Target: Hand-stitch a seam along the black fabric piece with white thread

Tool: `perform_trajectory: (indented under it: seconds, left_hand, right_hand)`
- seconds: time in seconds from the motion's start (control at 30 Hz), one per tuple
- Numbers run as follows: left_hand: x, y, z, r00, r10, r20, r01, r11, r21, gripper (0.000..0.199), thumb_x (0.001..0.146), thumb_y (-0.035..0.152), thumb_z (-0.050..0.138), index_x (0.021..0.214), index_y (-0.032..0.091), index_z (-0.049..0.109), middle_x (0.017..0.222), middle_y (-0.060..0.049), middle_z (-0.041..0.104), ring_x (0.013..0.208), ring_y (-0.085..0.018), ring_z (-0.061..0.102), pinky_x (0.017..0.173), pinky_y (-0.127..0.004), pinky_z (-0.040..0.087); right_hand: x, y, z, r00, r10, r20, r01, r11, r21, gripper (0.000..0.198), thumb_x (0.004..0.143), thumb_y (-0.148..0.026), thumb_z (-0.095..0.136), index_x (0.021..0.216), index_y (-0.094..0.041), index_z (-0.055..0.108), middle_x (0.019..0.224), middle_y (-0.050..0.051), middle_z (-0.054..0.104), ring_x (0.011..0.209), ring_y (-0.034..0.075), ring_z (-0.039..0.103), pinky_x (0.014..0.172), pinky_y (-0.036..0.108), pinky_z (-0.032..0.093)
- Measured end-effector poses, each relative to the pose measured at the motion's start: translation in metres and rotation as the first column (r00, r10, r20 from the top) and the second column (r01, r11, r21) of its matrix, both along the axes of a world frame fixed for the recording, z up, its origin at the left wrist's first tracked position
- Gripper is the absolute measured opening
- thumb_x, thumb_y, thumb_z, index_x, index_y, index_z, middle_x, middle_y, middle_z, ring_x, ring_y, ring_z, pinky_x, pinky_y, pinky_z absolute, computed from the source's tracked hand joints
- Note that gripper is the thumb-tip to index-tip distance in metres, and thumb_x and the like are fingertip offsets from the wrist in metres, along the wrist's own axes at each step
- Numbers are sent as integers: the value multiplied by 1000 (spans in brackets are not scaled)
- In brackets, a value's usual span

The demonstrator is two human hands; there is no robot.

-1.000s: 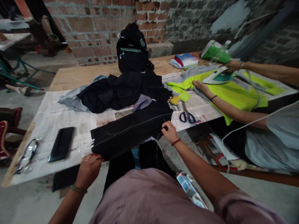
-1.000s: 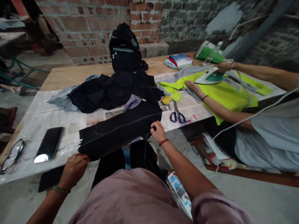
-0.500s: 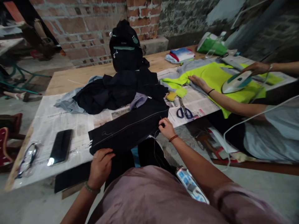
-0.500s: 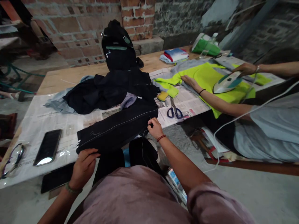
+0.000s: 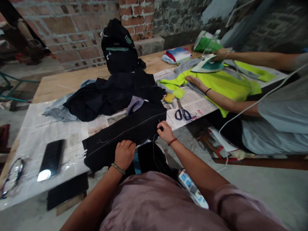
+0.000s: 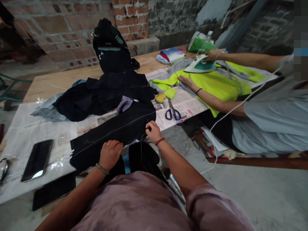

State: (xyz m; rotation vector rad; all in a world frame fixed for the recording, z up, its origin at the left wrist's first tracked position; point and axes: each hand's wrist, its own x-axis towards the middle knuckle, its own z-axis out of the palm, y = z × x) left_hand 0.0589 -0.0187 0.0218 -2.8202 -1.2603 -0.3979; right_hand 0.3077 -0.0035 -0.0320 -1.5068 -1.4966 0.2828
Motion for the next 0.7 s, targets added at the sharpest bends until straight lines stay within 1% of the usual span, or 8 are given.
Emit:
perform_trajectory:
  seconds: [0.1,0.17,0.27,0.43,0.6,0.7]
  left_hand:
    - [-2,4,-3,996,44,84,-41,998,-44,20,82,28,46,81,19,64,85,-6,61,79,-19,50,68,-32,33]
    - [-4,6,-3,991,53,127,-43,996,-80,21,81,30,48,81,18,65,84,-6,61,78,-18,51,69,-31,35]
    - [-7,8,-2,992,47,114,-36,994,-101,20,82,27,47,80,19,65,82,-5,61,77,-17,51,68,-30,35]
    - [-7,5,0,997,67,32,-66,997,-33,22,84,22,41,79,17,62,83,-6,60,78,-18,52,68,-30,35]
    - [-5,-1,2,998,60,24,-60,998,27,20,81,29,46,89,18,60,90,-7,60,83,-19,52,71,-32,35]
    - [-7,0,3,998,49,-29,-48,998,41,18,82,26,44,84,20,62,86,-5,60,80,-19,52,68,-32,34]
  right_hand:
    - [0,-1,1,1000,-1,1,1,1000,-2,15,60,-7,43,64,-21,45,71,1,47,70,15,47,67,28,40]
    - [0,-1,2,1000,-1,-2,1,1000,0,15,60,-6,43,64,-21,45,71,1,47,71,15,47,67,28,40]
    - [0,-1,2,1000,4,-5,-4,1000,10,15,60,-6,43,65,-20,45,71,1,47,71,15,47,67,28,40]
    - [0,-1,1,1000,2,-1,-2,1000,22,14,60,-6,43,65,-20,46,71,1,47,71,14,48,67,26,40]
    - [0,0,1,1000,4,8,-5,999,38,14,60,-6,44,65,-19,47,70,1,46,70,14,47,66,26,40]
    - [0,0,1,1000,-1,13,0,999,34,14,60,-6,44,65,-19,47,71,1,47,70,14,47,67,26,39]
